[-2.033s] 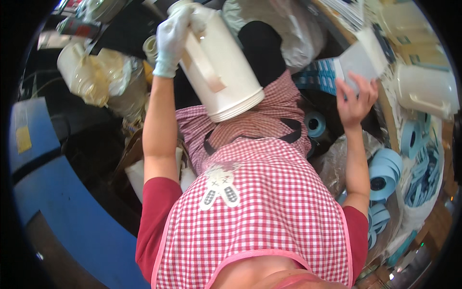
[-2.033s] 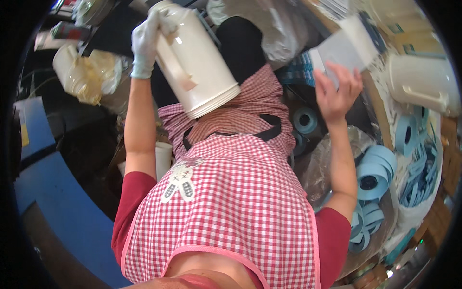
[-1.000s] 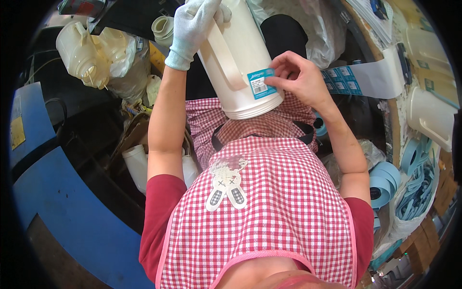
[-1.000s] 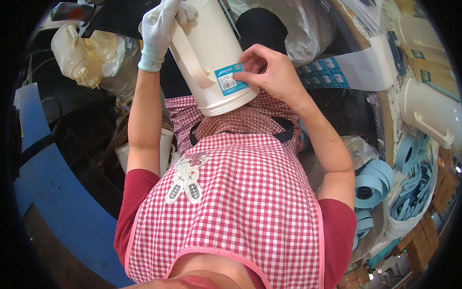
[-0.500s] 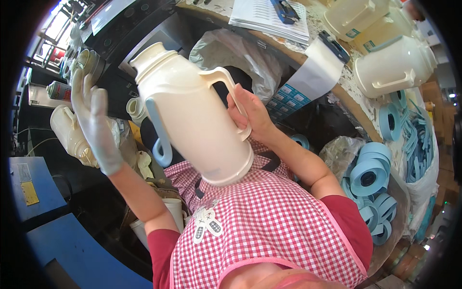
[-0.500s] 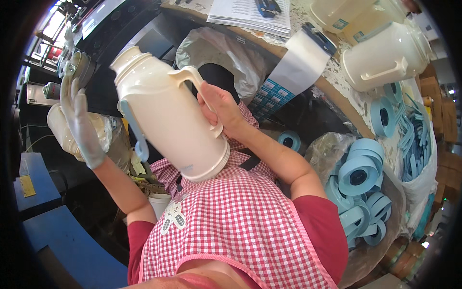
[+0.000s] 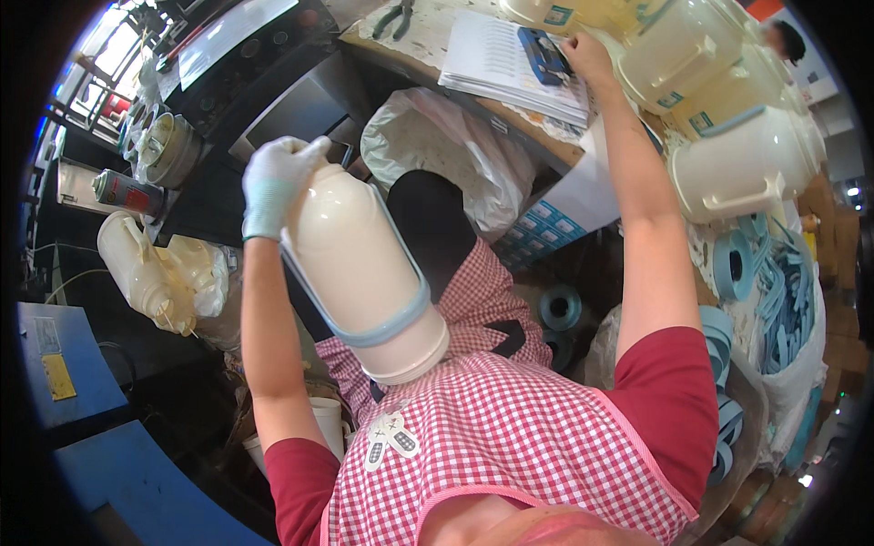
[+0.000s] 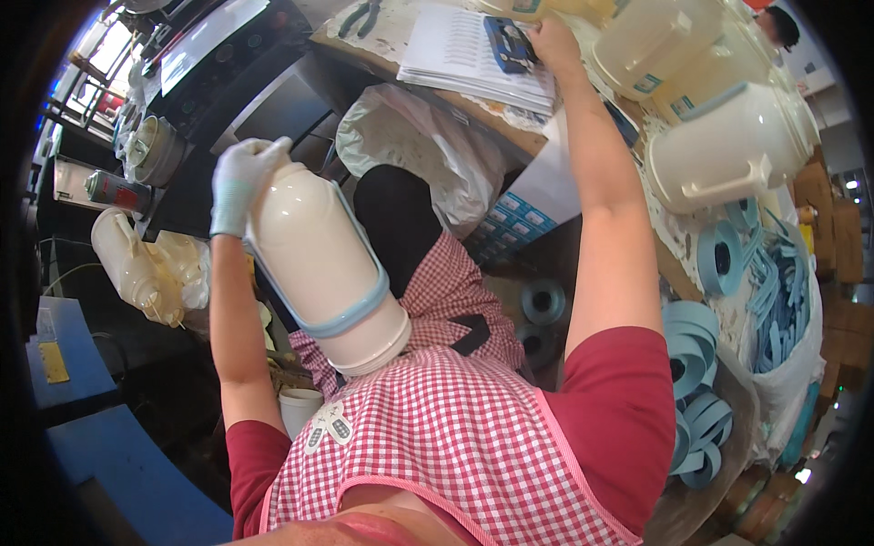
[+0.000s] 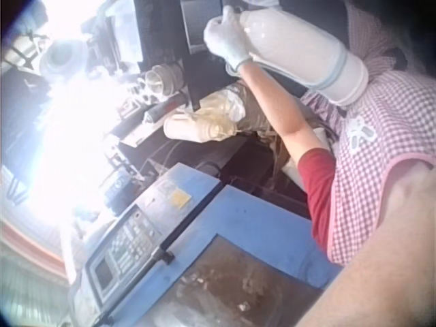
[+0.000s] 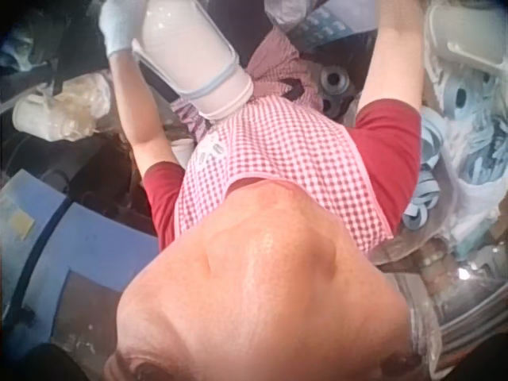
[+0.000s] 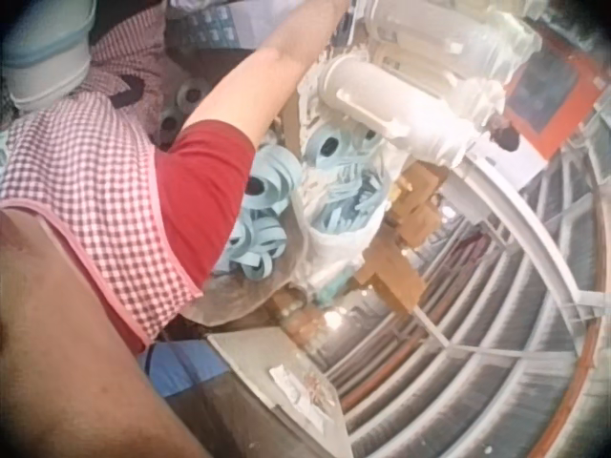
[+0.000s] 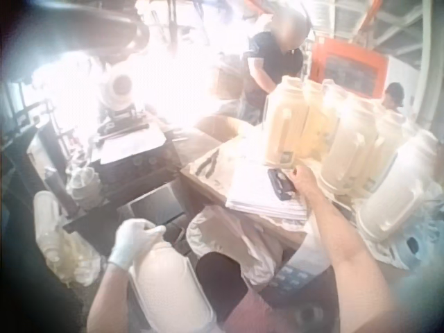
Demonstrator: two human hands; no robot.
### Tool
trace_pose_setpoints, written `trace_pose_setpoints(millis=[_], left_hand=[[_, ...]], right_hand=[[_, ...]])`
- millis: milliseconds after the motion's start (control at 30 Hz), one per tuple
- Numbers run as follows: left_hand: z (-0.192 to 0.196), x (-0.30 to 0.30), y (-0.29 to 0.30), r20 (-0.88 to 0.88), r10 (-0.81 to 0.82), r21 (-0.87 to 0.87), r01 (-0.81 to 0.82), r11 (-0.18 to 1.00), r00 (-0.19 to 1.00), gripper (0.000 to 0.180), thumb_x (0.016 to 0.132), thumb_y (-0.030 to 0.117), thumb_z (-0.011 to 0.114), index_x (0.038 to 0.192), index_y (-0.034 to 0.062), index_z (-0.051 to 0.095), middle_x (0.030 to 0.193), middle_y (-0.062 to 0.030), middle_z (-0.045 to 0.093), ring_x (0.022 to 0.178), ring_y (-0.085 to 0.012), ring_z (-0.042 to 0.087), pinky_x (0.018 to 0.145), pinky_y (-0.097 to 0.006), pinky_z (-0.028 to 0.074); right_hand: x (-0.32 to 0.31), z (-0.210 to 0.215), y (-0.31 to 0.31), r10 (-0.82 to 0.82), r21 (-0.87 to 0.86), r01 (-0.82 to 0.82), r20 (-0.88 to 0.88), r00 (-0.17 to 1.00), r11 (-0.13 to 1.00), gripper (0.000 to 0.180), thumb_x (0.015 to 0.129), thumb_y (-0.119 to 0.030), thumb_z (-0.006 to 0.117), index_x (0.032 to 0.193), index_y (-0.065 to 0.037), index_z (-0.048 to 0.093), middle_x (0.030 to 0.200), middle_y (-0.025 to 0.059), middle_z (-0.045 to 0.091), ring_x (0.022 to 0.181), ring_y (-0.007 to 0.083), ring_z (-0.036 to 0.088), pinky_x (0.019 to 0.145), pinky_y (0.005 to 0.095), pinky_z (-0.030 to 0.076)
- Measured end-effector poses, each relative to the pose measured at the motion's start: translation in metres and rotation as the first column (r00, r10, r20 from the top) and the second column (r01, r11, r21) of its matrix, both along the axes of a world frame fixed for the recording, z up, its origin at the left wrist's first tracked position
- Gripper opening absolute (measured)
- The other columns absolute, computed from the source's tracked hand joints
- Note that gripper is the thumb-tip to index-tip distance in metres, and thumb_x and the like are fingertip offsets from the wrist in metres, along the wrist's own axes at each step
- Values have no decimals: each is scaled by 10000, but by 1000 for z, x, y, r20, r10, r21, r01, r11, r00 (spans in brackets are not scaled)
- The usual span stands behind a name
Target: The person assembles white plastic pitchers by attaching light blue handles and applying blue labels. They repeatedly pick up pitchers, attach handles, wipe the surfaces, and affix labels before placing the finished units on the table.
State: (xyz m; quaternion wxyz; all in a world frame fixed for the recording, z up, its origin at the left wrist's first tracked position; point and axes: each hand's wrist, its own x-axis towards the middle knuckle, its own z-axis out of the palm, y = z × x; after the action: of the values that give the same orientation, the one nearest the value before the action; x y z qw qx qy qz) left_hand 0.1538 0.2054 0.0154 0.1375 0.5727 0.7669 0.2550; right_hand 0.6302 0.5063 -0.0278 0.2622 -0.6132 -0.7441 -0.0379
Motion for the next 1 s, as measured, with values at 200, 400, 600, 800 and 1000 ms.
trace_pose_setpoints(millis=[200,400,600,800,1000], left_hand=[[-75,-31,14,-23,207,-190,-207,960,978,422,909,440,725,984,31,794,961,-179,773,924,-353,736,878,-426,560],[-24,84,71,-316,-429,399,529,749,846,467,929,324,685,1295,37,662,1363,-163,651,1257,-360,609,1107,-463,460],[-52,161,106,-462,-506,323,670,669,728,625,943,378,687,1426,5,555,1527,-165,534,1456,-337,462,1233,-444,356],[-44,164,109,-414,-571,264,694,670,709,630,946,383,693,1435,14,550,1528,-179,534,1445,-381,468,1221,-461,368],[-50,167,109,-395,-568,294,685,667,723,625,944,369,691,1446,27,548,1521,-193,538,1442,-387,471,1215,-466,374]], right_hand=[[-1,18,47,-14,-639,-103,-176,984,762,372,964,-367,752,1106,-26,710,803,56,676,676,135,642,551,305,518],[13,27,28,-36,-598,-85,-187,982,797,362,973,-288,707,1168,16,701,847,69,689,685,150,641,593,311,526],[-37,42,-85,-24,-350,-363,-747,664,864,337,975,-233,662,1204,10,705,883,51,710,777,109,642,677,264,513],[-99,11,-147,-41,-50,37,-85,996,998,243,985,-286,645,1050,-55,684,1084,131,697,969,343,705,812,463,567],[-109,10,-143,-96,-37,100,98,991,994,256,989,-292,646,1074,-52,665,1102,139,669,987,360,708,805,488,584]])
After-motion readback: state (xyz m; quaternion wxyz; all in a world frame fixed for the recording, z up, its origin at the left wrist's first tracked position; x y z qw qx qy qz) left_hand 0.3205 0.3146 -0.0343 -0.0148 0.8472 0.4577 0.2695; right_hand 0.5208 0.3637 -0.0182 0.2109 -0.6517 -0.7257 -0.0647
